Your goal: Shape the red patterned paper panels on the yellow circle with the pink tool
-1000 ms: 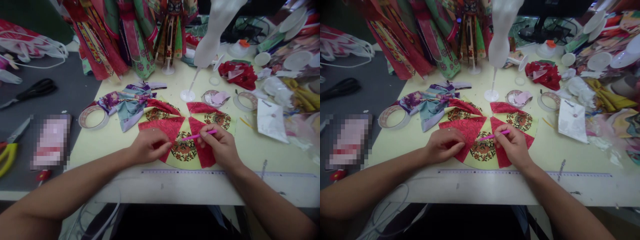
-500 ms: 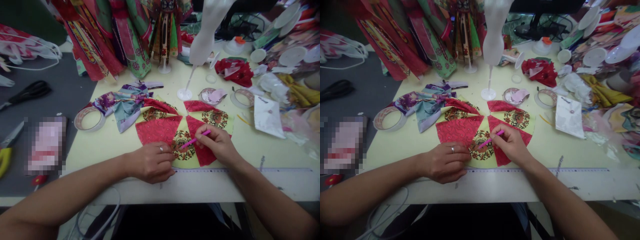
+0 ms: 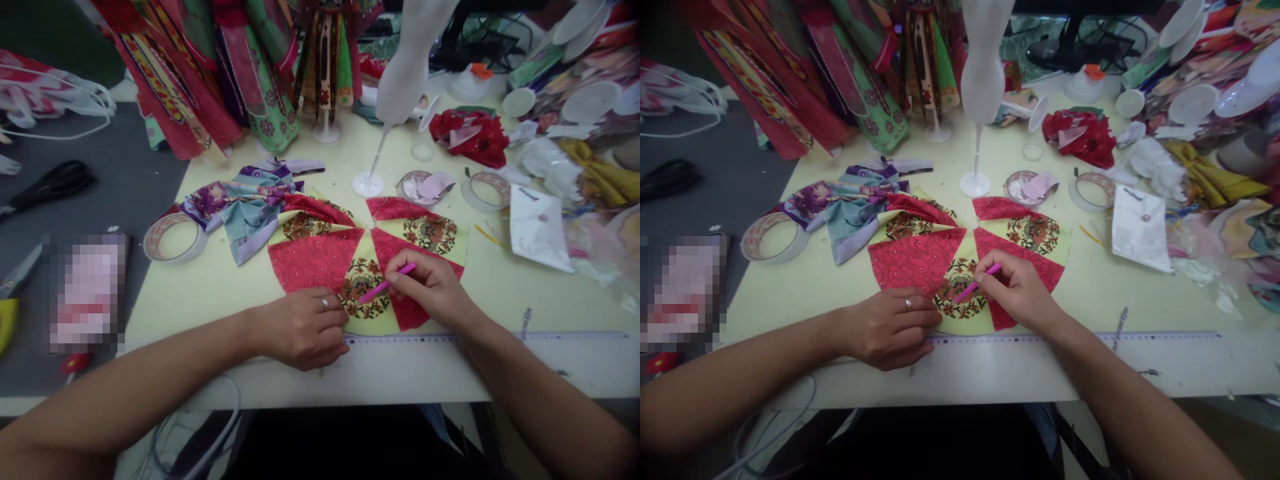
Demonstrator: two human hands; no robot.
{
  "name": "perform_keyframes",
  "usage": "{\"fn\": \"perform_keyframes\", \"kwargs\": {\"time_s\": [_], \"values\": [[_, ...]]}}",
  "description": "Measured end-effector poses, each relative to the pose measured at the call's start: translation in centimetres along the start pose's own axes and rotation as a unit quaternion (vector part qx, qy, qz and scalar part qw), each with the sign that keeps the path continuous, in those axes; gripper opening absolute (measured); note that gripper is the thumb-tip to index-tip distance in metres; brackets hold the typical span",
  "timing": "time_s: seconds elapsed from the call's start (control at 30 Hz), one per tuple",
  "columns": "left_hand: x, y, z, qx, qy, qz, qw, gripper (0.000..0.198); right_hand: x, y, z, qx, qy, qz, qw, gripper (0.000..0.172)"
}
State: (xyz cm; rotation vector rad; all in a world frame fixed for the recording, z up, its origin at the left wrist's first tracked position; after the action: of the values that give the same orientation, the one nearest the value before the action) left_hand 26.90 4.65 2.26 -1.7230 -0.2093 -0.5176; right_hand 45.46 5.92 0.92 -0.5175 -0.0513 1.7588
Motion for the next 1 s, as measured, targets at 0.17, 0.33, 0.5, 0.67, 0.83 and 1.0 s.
{"fn": "perform_keyframes", "kwargs": {"time_s": [0.17,0.33,0.5,0.67,0.83,1.0], "values": [[0.07,0.05,0.05,0.006,-0.005,0.008,1.000,0.022,0.00,0.17,-0.11,0.007,0.003,0.015,1.000,0.018],[0.05,0.20,0.11,0.009,-0.008,0.014,1.000,0.023,-0.04,0.25,-0.09,-0.001,-0.006,0.018,1.000,0.017],[0.07,0.17,0.12,0.011,-0.008,0.011,1.000,0.022,-0.09,0.31,-0.03,-0.005,-0.006,0.017,1.000,0.017],[0.02,0.20,0.06,0.014,-0.017,0.008,1.000,0.021,-0.09,0.23,-0.09,-0.015,-0.008,0.011,1.000,0.018],[-0.05,0.27,-0.05,0.020,-0.016,-0.006,1.000,0.020,-0.08,0.21,-0.24,-0.014,-0.009,0.011,1.000,0.018],[-0.10,0.41,-0.07,0.029,-0.012,-0.001,0.999,0.020,-0.03,0.25,-0.23,-0.016,-0.011,0.011,1.000,0.017]]}}
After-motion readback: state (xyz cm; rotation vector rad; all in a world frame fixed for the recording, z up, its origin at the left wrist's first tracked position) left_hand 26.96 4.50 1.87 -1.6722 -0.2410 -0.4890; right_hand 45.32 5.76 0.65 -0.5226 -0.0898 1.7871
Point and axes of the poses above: each hand's wrist, its own x-axis towards the middle knuckle, its own y-axis out of the palm, z = x × y, the point moved 4 cm from there along x, towards the middle knuckle, and after that the axes turned 12 degrees about y, right-handed, at the moved point
